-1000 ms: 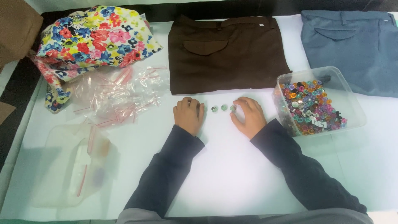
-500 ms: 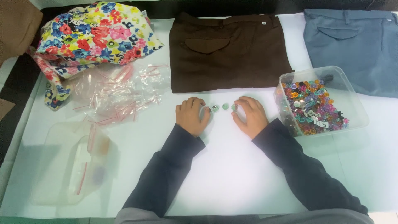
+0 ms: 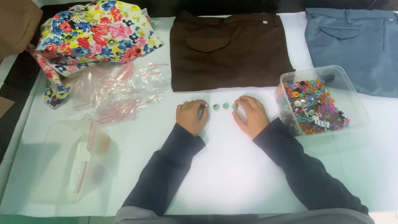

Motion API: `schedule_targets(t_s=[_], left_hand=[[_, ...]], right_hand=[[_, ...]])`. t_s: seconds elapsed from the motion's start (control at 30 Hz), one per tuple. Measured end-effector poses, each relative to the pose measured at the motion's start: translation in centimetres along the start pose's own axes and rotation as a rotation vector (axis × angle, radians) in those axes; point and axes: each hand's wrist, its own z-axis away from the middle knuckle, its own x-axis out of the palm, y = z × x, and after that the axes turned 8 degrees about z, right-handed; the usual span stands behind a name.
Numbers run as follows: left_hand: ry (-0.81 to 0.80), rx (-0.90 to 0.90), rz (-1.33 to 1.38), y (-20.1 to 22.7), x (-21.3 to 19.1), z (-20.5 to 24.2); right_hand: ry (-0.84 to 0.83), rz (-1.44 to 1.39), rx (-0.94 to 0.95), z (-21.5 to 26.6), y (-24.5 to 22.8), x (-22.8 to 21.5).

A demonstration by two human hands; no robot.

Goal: Selecting specific green buttons from a container of mixed buttons and lining them up on a table.

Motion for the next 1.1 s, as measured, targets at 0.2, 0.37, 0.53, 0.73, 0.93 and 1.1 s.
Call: schedule_targets(t_s=[0.2,0.37,0.53,0.73,0.93,1.1], left_hand=[[0.026,-0.024,0.03,-0.6,0.6,-0.1],[0.024,-0.059,0.073,-0.2,0.3,0.0],[0.028,-0.054,0.073,-0.4,0.5,-0.2],[0.071,-0.061,0.118,-0.2,0.4,0.0],[0.07,-0.046,0.115,-0.5,0.7,0.1],[0.106,-0.043,0.095,-1.0,1.2,0.1]], right_hand=[[-0.006,0.007,0.006,0.0,-0.1,0.1],[-0.011,0.018,0.004,0.0,-0.1,-0.1],[-0.024,0.009,0.004,-0.1,-0.2,-0.4],[-0.018,0.017,-0.007,0.0,-0.1,-0.3],[-0.015,0.019,-0.004,0.1,-0.1,-0.3],[-0.042,0.021,-0.014,0.0,-0.1,-0.5]])
